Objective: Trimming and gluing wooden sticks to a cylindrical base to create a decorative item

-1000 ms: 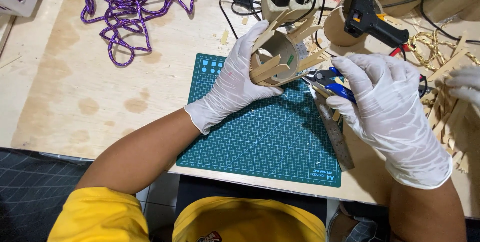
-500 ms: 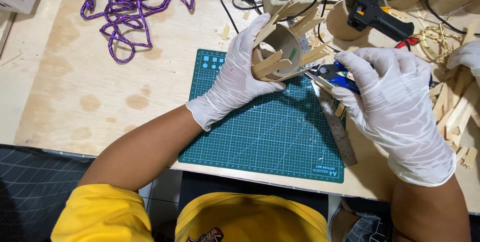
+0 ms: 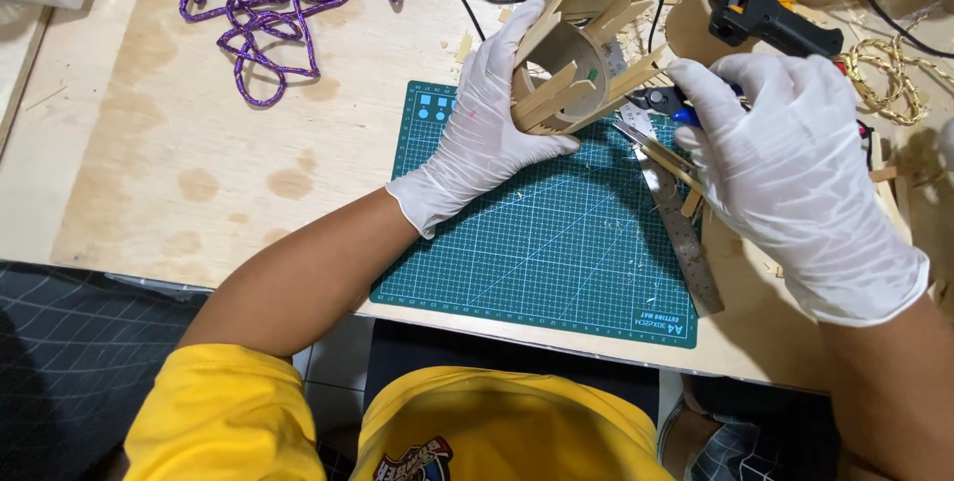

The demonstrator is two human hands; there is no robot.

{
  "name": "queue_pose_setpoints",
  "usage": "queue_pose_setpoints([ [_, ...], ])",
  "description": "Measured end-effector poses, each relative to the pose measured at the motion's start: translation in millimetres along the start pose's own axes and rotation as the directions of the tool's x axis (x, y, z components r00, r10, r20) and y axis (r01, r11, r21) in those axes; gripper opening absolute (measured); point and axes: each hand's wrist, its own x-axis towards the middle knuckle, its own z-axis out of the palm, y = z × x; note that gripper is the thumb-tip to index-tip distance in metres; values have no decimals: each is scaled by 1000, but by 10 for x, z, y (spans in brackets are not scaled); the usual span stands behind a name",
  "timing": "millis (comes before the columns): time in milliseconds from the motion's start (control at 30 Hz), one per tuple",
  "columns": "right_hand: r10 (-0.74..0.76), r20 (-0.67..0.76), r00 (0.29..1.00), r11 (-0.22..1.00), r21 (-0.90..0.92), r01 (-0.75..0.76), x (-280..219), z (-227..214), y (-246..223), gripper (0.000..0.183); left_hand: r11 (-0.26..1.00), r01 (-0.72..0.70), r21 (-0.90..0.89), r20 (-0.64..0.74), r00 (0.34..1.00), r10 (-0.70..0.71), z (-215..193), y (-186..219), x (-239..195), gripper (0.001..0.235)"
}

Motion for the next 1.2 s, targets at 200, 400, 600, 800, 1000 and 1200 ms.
queue_pose_setpoints([
  [200, -71, 22, 997, 988, -134, 73, 178, 91, 82, 39, 998, 41, 56, -45, 998, -38, 10, -36, 20, 127],
  [400, -109, 43, 993, 948, -295, 117, 228, 272, 244, 26, 996, 83, -15, -42, 996, -84, -21, 59, 16, 124],
  [600, -188, 24, 982, 834, -524, 172, 416, 322, 350, 11, 994, 106, -32, -70, 992, -108, -32, 47, 42, 121],
  [800, -177, 2, 984, 884, -439, 160, 530, 341, 365, 11, 977, 163, -137, -72, 982, -174, -96, 126, 92, 119],
  [1000, -37, 94, 995, 997, 68, 31, 619, -168, 316, 60, 848, 235, -475, 49, 969, -242, -147, 246, 120, 121],
  [1200, -97, -53, 994, 980, 170, 104, 367, 15, 494, 53, 795, 324, -513, 146, 946, -291, -179, 331, 112, 117],
])
